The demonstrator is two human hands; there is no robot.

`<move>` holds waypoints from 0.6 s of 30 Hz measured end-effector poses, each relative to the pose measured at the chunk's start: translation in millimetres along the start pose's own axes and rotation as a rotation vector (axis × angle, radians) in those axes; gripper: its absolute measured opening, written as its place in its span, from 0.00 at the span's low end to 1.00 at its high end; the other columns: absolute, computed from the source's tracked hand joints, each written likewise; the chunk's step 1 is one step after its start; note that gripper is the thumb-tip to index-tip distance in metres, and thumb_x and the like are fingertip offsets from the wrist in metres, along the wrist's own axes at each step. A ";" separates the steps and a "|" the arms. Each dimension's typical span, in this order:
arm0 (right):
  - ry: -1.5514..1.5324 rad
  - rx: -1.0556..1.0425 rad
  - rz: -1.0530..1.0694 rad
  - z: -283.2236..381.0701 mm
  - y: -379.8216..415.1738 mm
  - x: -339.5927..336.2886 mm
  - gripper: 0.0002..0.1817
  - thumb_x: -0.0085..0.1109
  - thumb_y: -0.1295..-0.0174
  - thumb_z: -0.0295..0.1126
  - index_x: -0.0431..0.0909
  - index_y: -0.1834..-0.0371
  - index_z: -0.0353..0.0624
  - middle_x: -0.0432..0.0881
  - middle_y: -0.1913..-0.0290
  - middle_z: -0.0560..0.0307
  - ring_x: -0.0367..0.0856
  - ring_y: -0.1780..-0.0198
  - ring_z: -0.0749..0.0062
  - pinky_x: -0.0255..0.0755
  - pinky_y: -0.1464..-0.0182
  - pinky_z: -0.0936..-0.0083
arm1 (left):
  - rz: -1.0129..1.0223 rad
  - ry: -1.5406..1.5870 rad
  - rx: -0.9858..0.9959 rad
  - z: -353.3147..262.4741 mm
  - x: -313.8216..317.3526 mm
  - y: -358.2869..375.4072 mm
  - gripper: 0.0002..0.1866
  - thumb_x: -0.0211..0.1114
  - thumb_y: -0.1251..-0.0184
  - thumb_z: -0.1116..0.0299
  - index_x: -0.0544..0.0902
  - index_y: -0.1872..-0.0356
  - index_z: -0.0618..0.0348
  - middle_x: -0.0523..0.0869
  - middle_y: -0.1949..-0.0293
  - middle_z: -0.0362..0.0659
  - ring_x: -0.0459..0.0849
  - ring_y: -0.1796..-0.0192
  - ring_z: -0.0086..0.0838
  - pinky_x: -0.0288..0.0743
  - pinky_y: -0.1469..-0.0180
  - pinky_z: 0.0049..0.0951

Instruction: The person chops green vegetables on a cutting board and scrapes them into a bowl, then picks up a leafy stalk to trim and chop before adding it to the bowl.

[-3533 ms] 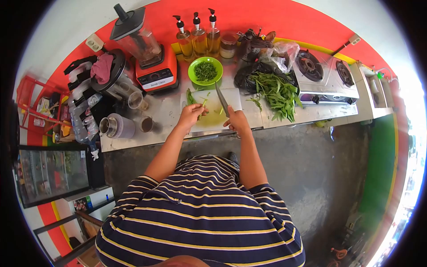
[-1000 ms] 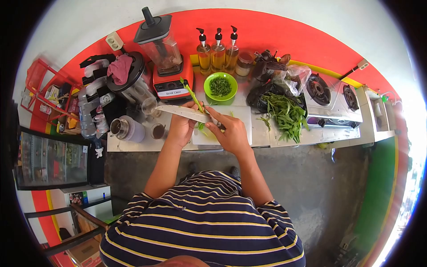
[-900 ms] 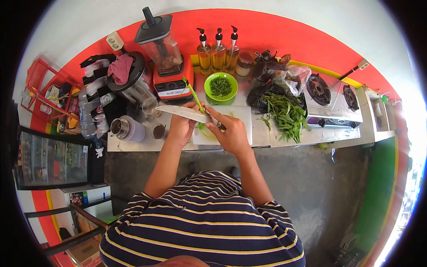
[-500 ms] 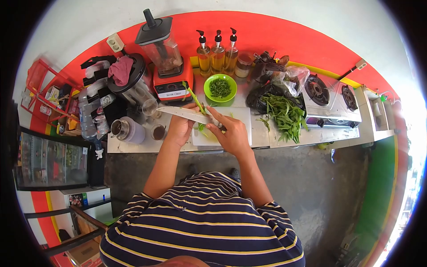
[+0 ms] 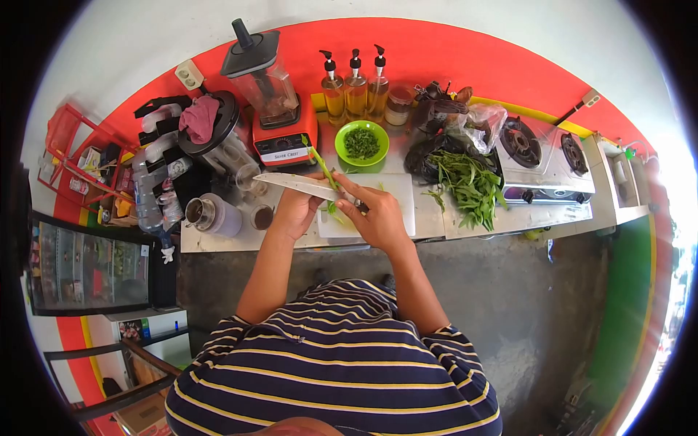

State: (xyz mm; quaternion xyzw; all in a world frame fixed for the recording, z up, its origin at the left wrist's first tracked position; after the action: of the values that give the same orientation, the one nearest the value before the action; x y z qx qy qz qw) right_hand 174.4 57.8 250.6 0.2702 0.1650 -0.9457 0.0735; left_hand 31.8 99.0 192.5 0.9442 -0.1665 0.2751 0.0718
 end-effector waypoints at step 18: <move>-0.051 -0.040 0.001 3.9 6.7 0.5 0.25 0.67 0.32 0.39 0.81 0.31 0.56 0.88 0.63 0.48 0.80 0.72 0.59 0.75 0.65 0.65 | -0.187 -0.043 0.092 -15.4 -18.4 -10.6 0.08 0.66 0.24 0.65 0.85 0.57 0.60 0.88 0.65 0.37 0.86 0.63 0.20 0.81 0.57 0.21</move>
State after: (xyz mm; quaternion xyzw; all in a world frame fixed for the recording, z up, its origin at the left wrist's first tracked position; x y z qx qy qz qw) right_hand 173.6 50.2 251.6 0.2448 0.1816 -0.9487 0.0837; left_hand 13.4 117.4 194.9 0.9636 -0.0665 0.2542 0.0500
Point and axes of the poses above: each hand's wrist, its own y-axis away from the middle knuckle, its own x-axis out of the palm, z = x × y, the point moved 9 cm from there along -y, towards the middle knuckle
